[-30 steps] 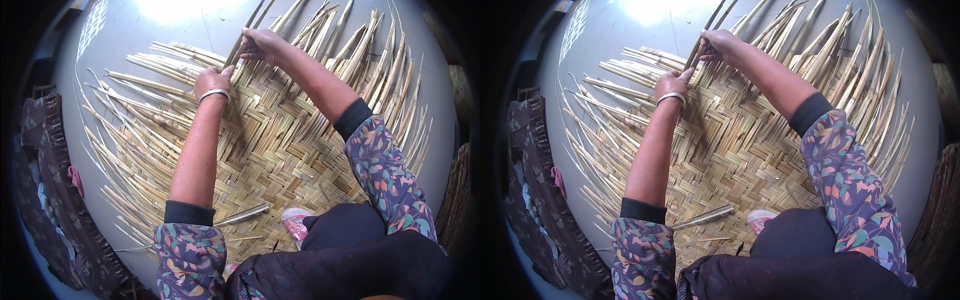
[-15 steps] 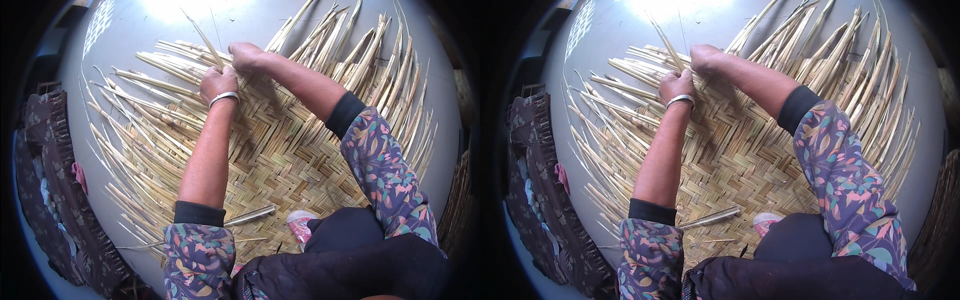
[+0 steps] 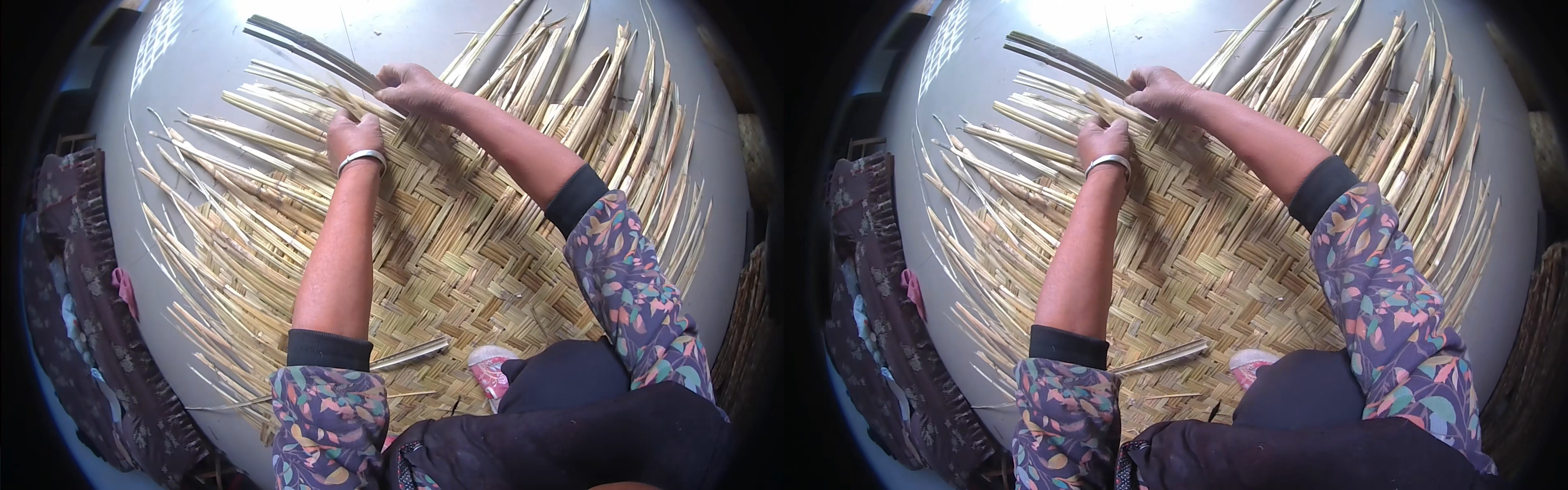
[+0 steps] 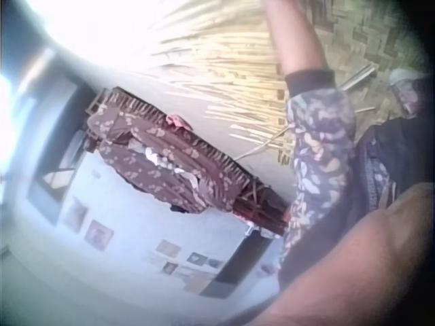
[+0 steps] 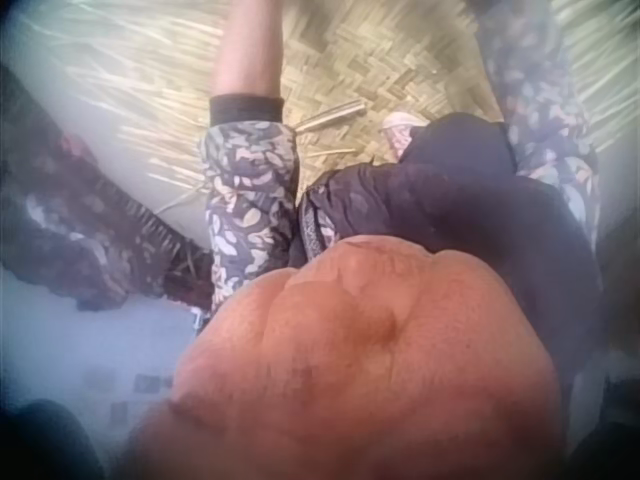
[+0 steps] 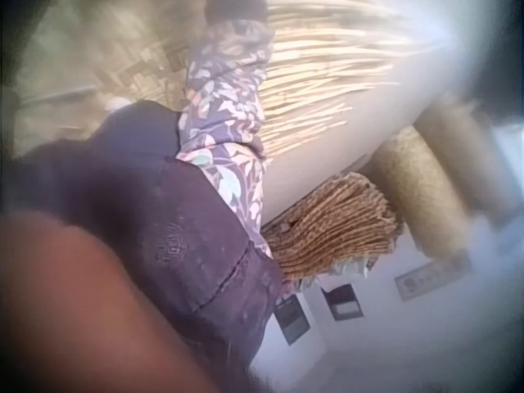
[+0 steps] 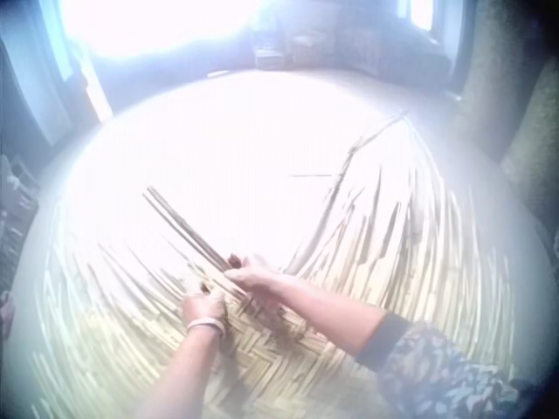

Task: The person weaves a large circular mat or basket base using dried palm leaves. They interlace the leaves by hand, repeatedly pulling and adjusting strands to form a tight pattern. The work is performed on the floor with the camera positioned overhead.

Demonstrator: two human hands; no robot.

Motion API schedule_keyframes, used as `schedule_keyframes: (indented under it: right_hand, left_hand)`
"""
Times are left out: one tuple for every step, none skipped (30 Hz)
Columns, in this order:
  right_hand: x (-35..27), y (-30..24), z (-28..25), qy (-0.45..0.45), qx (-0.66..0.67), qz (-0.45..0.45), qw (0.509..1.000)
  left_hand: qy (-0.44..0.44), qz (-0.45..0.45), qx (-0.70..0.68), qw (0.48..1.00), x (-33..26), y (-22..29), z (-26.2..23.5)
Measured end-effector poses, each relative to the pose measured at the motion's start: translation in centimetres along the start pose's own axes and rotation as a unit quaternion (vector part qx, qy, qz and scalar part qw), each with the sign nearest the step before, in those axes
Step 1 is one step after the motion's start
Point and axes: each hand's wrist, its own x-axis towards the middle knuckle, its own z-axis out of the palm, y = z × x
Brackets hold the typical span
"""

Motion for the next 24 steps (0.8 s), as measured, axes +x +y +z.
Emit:
schedule_keyframes:
  right_hand:
    - [-0.5,-0.3,0.0,0.003,-0.009,-0.015,1.0]
    - [-0.9,-0.7,0.0,0.005,-0.017,-0.031,0.999]
    - [-1.0,-1.2,0.0,-0.011,-0.068,-0.041,0.997]
    - [-1.1,-1.6,-0.1,-0.026,-0.119,-0.05,0.991]
    - [-1.1,-1.9,-0.1,-0.041,-0.17,-0.061,0.983]
    - [-1.1,-2.1,0.2,-0.018,-0.231,-0.099,0.968]
    - [-1.1,-2.1,0.3,0.006,-0.292,-0.136,0.947]
    - [-1.1,-2.1,0.6,0.03,-0.35,-0.172,0.92]
    - [-0.9,-2.3,0.9,0.0,-0.379,-0.149,0.913]
    - [-0.8,-2.3,0.8,-0.027,-0.409,-0.119,0.905]
    - [-0.6,-2.1,0.5,-0.053,-0.436,-0.089,0.894]
    - [-0.4,-1.7,0.2,-0.08,-0.463,-0.056,0.881]
    - [-0.3,-0.9,0.3,-0.079,-0.467,-0.062,0.879]
    - [-0.4,-0.6,0.5,-0.087,-0.464,-0.048,0.88]
    - [-0.7,-1.1,0.5,-0.094,-0.463,-0.036,0.881]
    - [-1.0,-1.6,0.7,-0.102,-0.463,-0.028,0.88]
    - [-0.9,-1.8,1.0,-0.112,-0.468,-0.024,0.876]
    - [-0.7,-1.8,0.7,-0.119,-0.476,-0.017,0.871]
    - [-0.8,-1.7,0.4,-0.125,-0.483,-0.008,0.867]
    - [-1.1,-1.5,0.1,-0.114,-0.487,-0.009,0.866]
    - [-1.3,-1.6,0.1,-0.107,-0.488,-0.016,0.866]
    - [-1.5,-1.6,0.0,-0.099,-0.492,-0.021,0.865]
    - [-1.7,-1.9,0.3,-0.084,-0.512,-0.03,0.854]
    - [-1.8,-2.0,0.4,-0.079,-0.511,-0.041,0.855]
  left_hand:
    - [-0.032,-0.002,0.01,0.999,0.2,-0.4,0.1]
    - [-0.064,-0.003,0.019,0.998,0.3,-0.8,0.3]
    - [-0.096,-0.005,0.029,0.995,0.5,-1.2,0.5]
    - [-0.128,-0.006,0.039,0.991,0.6,-1.5,0.5]
    - [-0.14,0.026,0.028,0.989,0.6,-1.7,0.4]
    - [-0.138,0.023,0.002,0.99,0.7,-2.1,0.3]
    - [-0.138,0.022,-0.023,0.99,0.8,-2.5,0.3]
    - [-0.136,0.019,-0.048,0.989,0.9,-2.9,0.1]
    - [-0.143,-0.006,-0.098,0.985,0.8,-3.6,-0.4]
    - [-0.122,-0.027,-0.164,0.978,-0.2,-3.1,-0.6]
    - [-0.101,-0.048,-0.229,0.967,-2.0,-2.3,-1.0]
    - [-0.081,-0.071,-0.293,0.95,-3.4,-1.9,-1.2]
    - [-0.052,0.003,-0.255,0.966,-4.3,-3.4,-1.6]
    - [-0.025,0.002,-0.264,0.964,-5.9,-4.2,-2.4]
    - [-0.016,-0.031,-0.256,0.966,-7.9,-4.2,-4.0]
    - [-0.006,-0.031,-0.235,0.971,-9.6,-5.4,-5.5]
    - [0.0,-0.047,-0.234,0.971,-11.3,-7.2,-7.1]
    - [-0.006,-0.04,-0.234,0.971,-12.9,-9.2,-8.7]
    - [0.009,-0.051,-0.234,0.971,-14.4,-11.2,-10.1]
    - [0.015,-0.029,-0.195,0.98,-16.0,-12.8,-11.8]
    - [0.034,-0.077,-0.192,0.978,-17.9,-14.5,-13.9]
    - [0.037,-0.101,-0.177,0.978,-19.9,-15.8,-16.1]
    - [0.05,-0.098,-0.141,0.984,-22.1,-18.0,-18.2]
    - [0.051,-0.072,-0.097,0.991,-24.2,-19.3,-20.0]
